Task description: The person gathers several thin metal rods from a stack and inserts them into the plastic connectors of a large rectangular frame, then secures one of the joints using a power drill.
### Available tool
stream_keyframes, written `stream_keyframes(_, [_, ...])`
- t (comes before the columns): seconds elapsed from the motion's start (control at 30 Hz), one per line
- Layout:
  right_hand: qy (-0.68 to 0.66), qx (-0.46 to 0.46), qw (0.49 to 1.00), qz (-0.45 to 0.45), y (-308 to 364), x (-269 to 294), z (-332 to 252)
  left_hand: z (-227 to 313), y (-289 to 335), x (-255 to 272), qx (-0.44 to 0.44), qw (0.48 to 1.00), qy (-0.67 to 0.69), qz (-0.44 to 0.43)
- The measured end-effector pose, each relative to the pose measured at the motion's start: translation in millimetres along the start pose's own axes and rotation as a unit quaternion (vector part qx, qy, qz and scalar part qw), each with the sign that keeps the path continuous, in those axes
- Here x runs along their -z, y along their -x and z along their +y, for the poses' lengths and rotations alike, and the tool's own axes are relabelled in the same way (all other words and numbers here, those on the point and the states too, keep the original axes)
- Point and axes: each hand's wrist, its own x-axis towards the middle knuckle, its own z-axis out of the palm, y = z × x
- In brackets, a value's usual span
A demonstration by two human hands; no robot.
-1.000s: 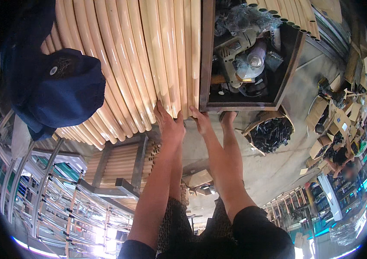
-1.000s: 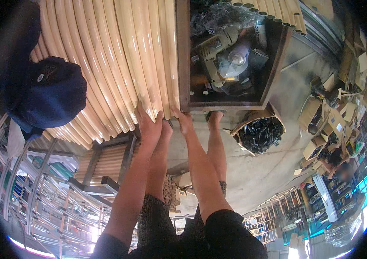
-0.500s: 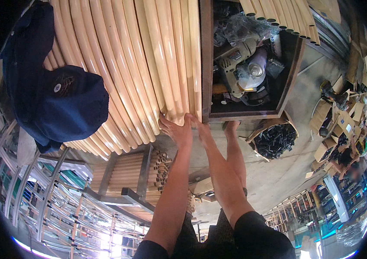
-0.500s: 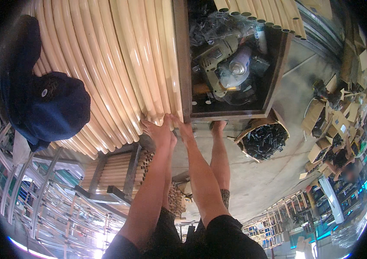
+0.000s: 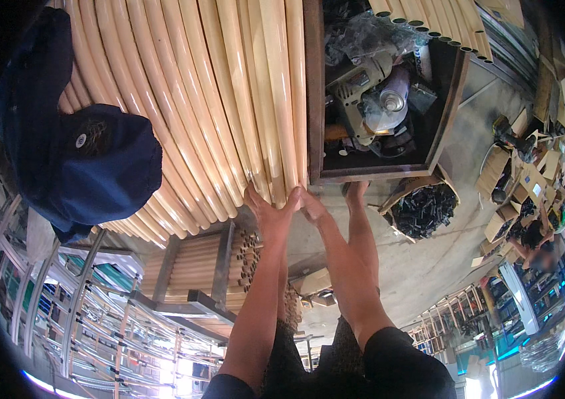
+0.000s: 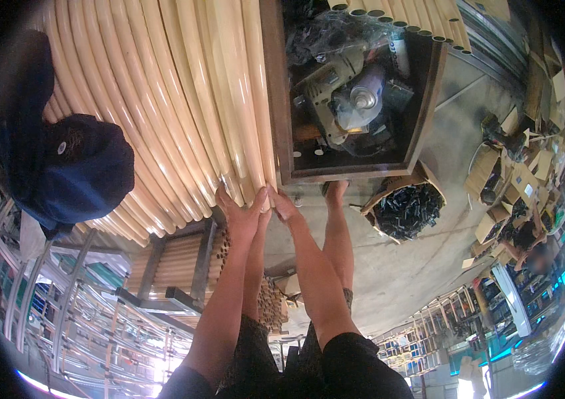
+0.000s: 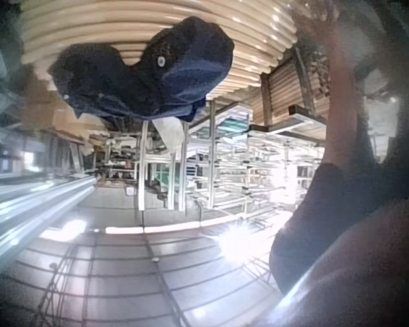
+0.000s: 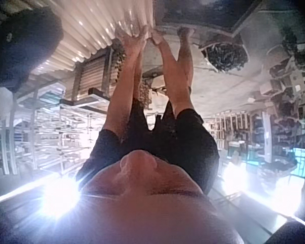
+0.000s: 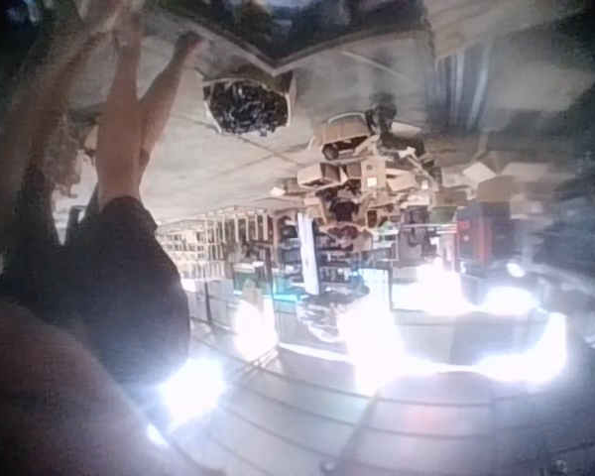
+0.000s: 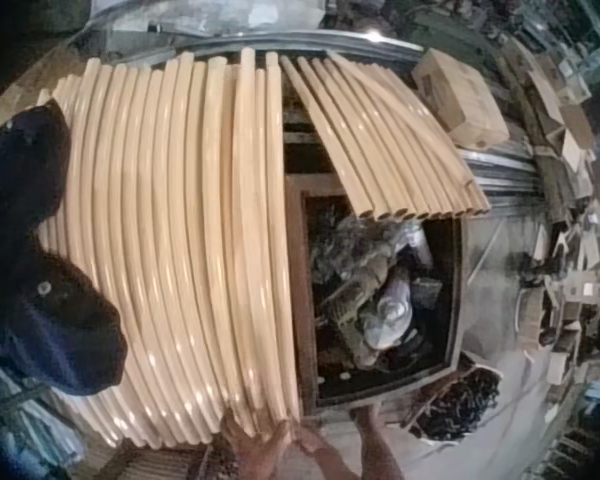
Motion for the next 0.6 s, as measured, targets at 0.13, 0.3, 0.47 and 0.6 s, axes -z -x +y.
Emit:
stream_keyframes(0.13, [-0.011, 0.020, 0.999, 0.046, 17, -20, -9, 2, -7, 1, -0.039, 0.999, 0.002, -0.016])
stream_keyframes(0.3, [-0.012, -0.008, 1.000, 0.022, -2, -5, -10, -10, -12, -4, -0.031, 0.999, -0.018, -0.014])
stream_keyframes(0.47, [0.022, 0.017, 0.998, -0.054, -10, 5, -10, -2, -9, -1, -0.048, 0.998, -0.028, -0.006])
stream_keyframes(0.6, [0.013, 0.068, 0.992, -0.105, -13, 7, -3, -2, -12, -2, -0.045, 0.998, -0.053, -0.009])
